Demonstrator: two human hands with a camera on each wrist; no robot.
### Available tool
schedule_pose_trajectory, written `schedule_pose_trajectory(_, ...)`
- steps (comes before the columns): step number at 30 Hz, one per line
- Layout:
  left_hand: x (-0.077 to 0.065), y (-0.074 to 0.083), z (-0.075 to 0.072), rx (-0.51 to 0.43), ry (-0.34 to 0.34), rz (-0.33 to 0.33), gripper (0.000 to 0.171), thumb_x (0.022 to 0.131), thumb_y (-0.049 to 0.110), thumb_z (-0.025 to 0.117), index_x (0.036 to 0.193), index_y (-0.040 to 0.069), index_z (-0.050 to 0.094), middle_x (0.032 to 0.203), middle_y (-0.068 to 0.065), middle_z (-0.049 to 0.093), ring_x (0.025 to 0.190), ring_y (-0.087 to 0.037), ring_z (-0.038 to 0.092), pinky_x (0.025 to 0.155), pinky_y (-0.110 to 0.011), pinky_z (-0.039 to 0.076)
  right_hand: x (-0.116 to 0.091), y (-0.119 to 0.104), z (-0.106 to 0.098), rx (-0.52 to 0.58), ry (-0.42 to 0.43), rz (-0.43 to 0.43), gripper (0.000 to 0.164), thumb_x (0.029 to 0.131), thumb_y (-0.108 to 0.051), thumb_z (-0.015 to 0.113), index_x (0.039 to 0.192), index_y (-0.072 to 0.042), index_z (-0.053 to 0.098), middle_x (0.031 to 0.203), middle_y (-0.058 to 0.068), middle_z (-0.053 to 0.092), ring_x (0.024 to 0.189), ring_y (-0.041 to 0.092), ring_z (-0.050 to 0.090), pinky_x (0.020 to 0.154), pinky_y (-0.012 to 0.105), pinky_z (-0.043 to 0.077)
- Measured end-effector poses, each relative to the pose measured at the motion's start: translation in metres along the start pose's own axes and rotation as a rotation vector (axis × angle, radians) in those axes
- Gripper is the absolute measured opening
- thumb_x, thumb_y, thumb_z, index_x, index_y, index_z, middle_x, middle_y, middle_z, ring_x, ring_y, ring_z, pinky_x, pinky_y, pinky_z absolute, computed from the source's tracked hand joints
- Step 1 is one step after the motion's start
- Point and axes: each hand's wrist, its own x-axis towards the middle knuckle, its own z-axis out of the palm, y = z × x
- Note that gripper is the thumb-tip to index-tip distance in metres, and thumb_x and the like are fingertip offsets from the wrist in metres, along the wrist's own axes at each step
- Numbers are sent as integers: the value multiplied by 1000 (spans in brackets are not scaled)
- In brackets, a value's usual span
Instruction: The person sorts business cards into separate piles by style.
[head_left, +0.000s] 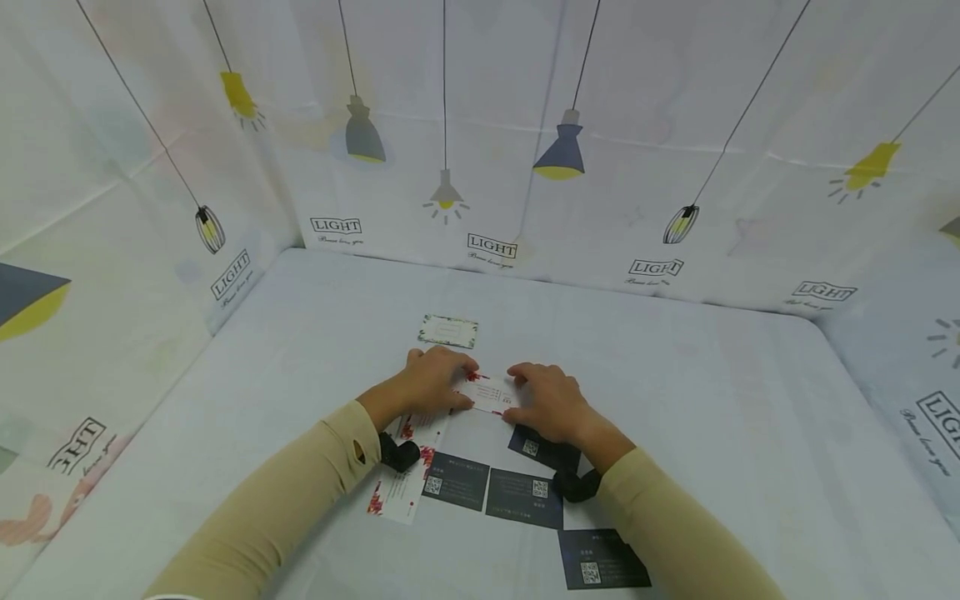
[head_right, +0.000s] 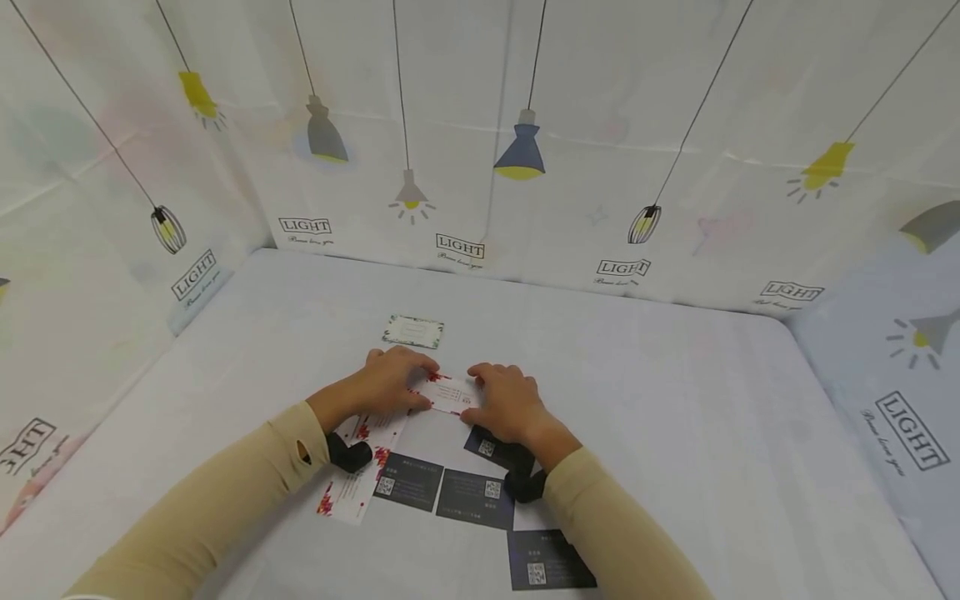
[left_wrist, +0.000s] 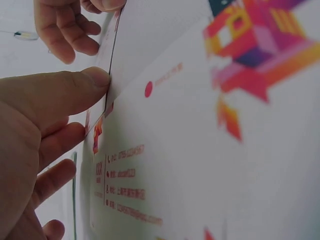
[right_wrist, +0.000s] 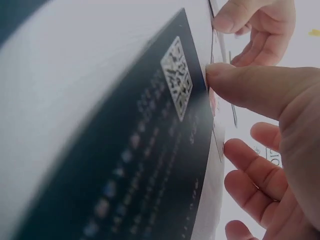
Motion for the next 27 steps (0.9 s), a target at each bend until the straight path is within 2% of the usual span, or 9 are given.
schedule_pose_trajectory(8, 1, -4, 2, 32, 1, 38, 58, 86, 39, 79, 137, 20, 60, 137, 2, 58, 132, -22, 44, 98, -52, 28, 4, 0, -1, 45, -26, -6, 62, 85, -32, 79, 138, -9, 56, 119, 6, 63, 109, 30, 52, 93, 52, 38)
schedule_pose_trajectory(17, 1, -2, -3, 94, -33, 92, 51, 88, 37, 77, 134, 21, 64, 133, 2, 61, 132, -21, 44, 100, -53, 24, 3, 4, -2, -43, 8, -77, 54, 86, -34, 75, 132, -9, 60, 108, 2, 67, 103, 26, 58, 91, 47, 44)
schedule_pose_trajectory(24, 2, -5, -2, 146, -9, 114, 46, 87, 39, 77, 130, 23, 67, 127, 6, 64, 130, -19, 46, 101, -54, 25, 3, 3, -2, -28, -12, -98, 61, 84, -38, 78, 134, -9, 58, 112, 4, 65, 105, 26, 57, 91, 47, 45)
schedule_pose_trajectory(27, 2, -6, -2, 138, -4, 125, 45, 87, 40, 77, 128, 23, 68, 126, 7, 64, 129, -19, 47, 99, -52, 26, 3, 3, -1, -26, -14, -97, 61, 84, -38, 77, 134, -9, 58, 113, 4, 65, 106, 27, 57, 92, 47, 45)
